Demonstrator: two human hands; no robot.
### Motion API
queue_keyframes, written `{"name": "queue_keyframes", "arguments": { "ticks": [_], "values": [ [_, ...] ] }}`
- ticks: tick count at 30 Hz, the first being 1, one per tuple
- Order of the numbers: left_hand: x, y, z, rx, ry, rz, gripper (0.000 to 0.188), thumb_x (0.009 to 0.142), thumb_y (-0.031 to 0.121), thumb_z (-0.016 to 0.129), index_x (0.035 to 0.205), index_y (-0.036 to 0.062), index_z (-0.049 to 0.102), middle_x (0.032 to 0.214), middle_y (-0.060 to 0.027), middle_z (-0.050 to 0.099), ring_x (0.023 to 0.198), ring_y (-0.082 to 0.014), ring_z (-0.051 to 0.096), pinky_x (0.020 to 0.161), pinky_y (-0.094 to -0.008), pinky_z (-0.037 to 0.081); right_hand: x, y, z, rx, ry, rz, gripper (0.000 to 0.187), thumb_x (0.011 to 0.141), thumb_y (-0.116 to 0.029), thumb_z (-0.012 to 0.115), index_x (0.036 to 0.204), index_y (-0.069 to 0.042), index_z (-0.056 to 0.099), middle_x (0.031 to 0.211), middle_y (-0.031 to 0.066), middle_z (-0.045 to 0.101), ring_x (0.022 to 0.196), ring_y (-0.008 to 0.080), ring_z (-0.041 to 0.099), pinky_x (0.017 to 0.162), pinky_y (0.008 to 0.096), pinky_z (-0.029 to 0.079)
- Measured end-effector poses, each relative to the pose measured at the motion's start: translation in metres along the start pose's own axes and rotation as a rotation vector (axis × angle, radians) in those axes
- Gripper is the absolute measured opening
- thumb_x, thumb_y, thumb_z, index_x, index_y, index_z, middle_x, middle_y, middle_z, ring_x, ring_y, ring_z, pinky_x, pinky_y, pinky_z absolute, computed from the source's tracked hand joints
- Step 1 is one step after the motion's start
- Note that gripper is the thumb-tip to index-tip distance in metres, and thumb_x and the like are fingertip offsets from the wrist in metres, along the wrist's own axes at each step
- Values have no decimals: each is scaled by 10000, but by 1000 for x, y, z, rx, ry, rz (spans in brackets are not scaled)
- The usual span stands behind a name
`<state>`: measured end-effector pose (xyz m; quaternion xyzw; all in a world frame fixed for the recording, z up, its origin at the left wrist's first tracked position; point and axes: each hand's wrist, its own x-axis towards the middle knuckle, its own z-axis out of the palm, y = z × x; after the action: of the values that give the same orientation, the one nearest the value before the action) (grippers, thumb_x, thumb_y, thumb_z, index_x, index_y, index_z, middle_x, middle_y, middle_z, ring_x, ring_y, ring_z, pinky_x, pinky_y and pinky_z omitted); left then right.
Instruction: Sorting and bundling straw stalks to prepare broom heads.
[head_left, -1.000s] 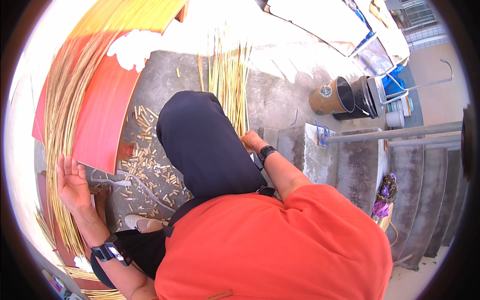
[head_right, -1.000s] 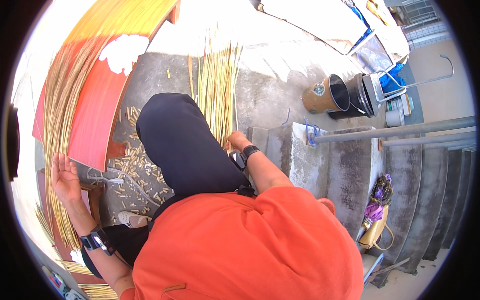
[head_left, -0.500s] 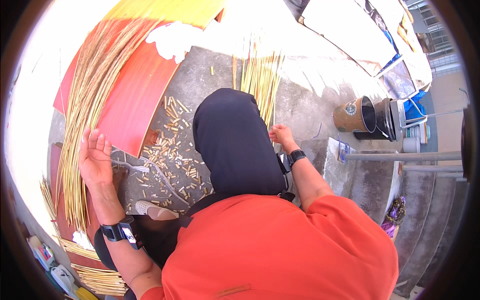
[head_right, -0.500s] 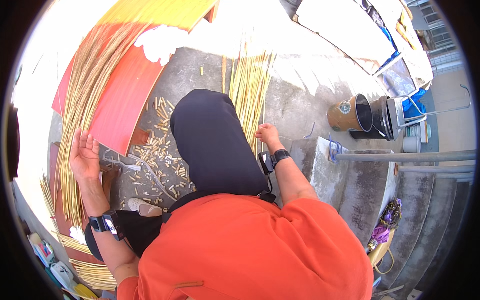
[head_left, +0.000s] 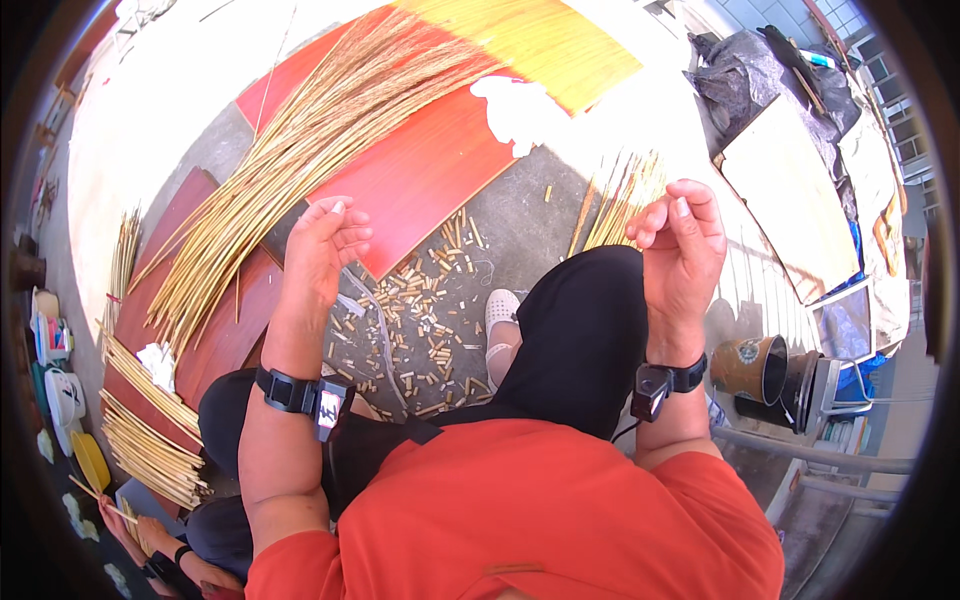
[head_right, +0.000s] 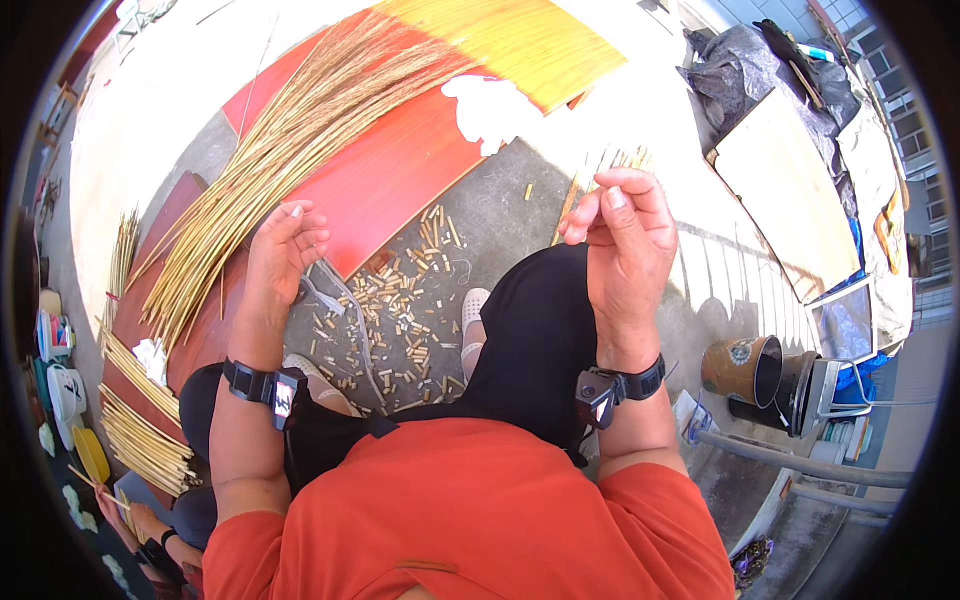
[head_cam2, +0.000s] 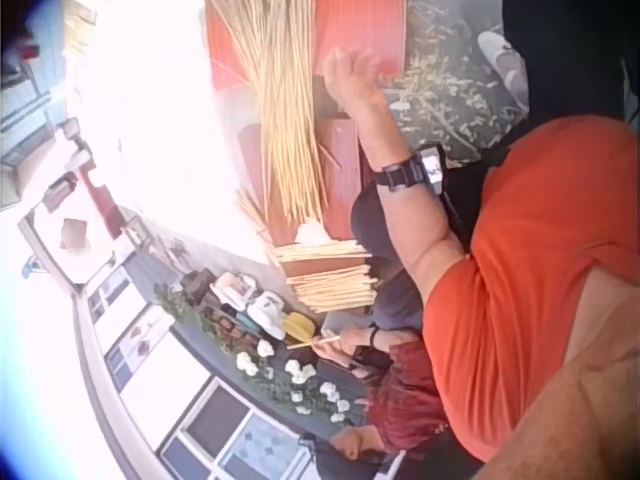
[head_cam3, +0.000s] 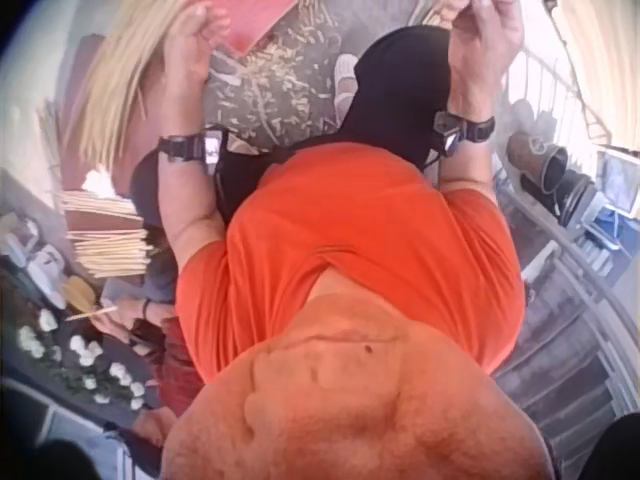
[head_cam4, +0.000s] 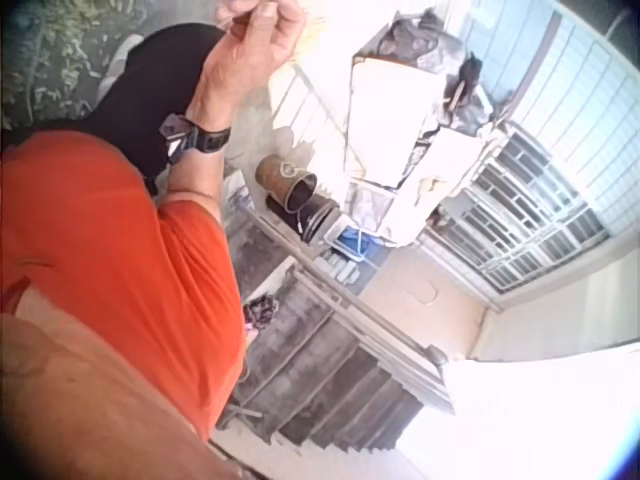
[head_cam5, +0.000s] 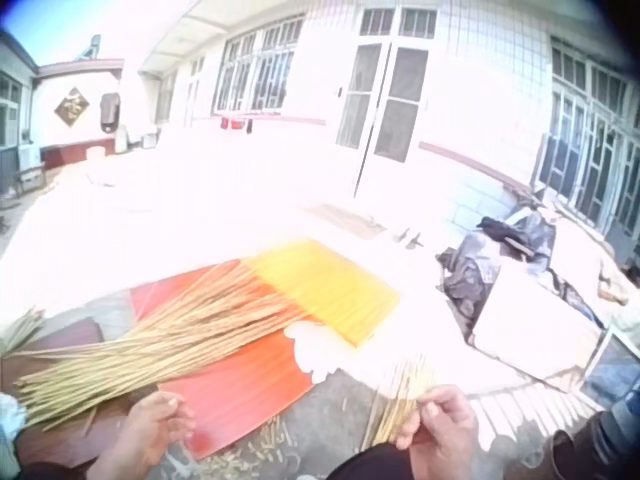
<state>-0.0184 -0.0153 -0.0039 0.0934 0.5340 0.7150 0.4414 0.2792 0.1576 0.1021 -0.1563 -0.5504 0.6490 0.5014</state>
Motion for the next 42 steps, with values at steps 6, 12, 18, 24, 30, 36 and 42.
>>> {"name": "queue_keyframes", "arguments": {
  "ticks": [6,12,18,24,30,36,42],
  "values": [
    [4,-3,9,185,13,-23,137,922,166,516,1001,59,547,840,-60,630,703,-141,620,617,-260,506,47,12,68,-41,-267,48,135,930,-92,491,992,0,567,686,68,582,577,129,565,596,252,489],
    [25,-25,4,923,16,262,213,828,170,628,995,40,601,959,-106,635,912,-258,605,785,-363,472,80,96,89,-274,-411,304,128,911,-104,520,958,-9,592,707,53,597,608,115,585,578,231,478],
    [56,-45,-24,1471,287,617,415,786,161,658,1143,-11,536,1299,-213,460,1248,-354,391,1011,-433,341,35,161,112,-1212,-1290,266,255,839,-237,592,995,-36,592,860,187,643,882,368,606,782,444,474],
    [76,-42,-41,1537,273,386,565,798,177,648,1282,-8,423,1383,-204,368,1301,-367,319,1030,-469,316,14,166,136,-1147,-1526,272,276,824,-220,597,1028,-36,574,876,189,637,878,357,610,780,445,471],
    [83,-34,-38,1590,385,383,572,804,161,638,1302,6,402,1259,-193,450,1188,-364,421,953,-456,390,23,179,131,-1169,-1406,254,224,801,-191,594,941,-18,575,866,193,637,868,364,612,756,450,480],
    [86,-32,-47,1651,413,417,250,789,127,633,1004,20,564,1019,-158,505,987,-340,504,794,-452,456,30,182,131,-1161,-1439,268,208,806,-180,574,940,-20,580,855,194,637,860,367,613,742,457,484],
    [89,-21,-40,1667,486,725,211,772,92,603,972,42,556,1002,-133,524,973,-325,509,795,-446,433,34,194,127,-1160,-1432,242,220,805,-176,564,961,-22,580,871,190,639,867,360,613,744,453,483]
  ]
}}
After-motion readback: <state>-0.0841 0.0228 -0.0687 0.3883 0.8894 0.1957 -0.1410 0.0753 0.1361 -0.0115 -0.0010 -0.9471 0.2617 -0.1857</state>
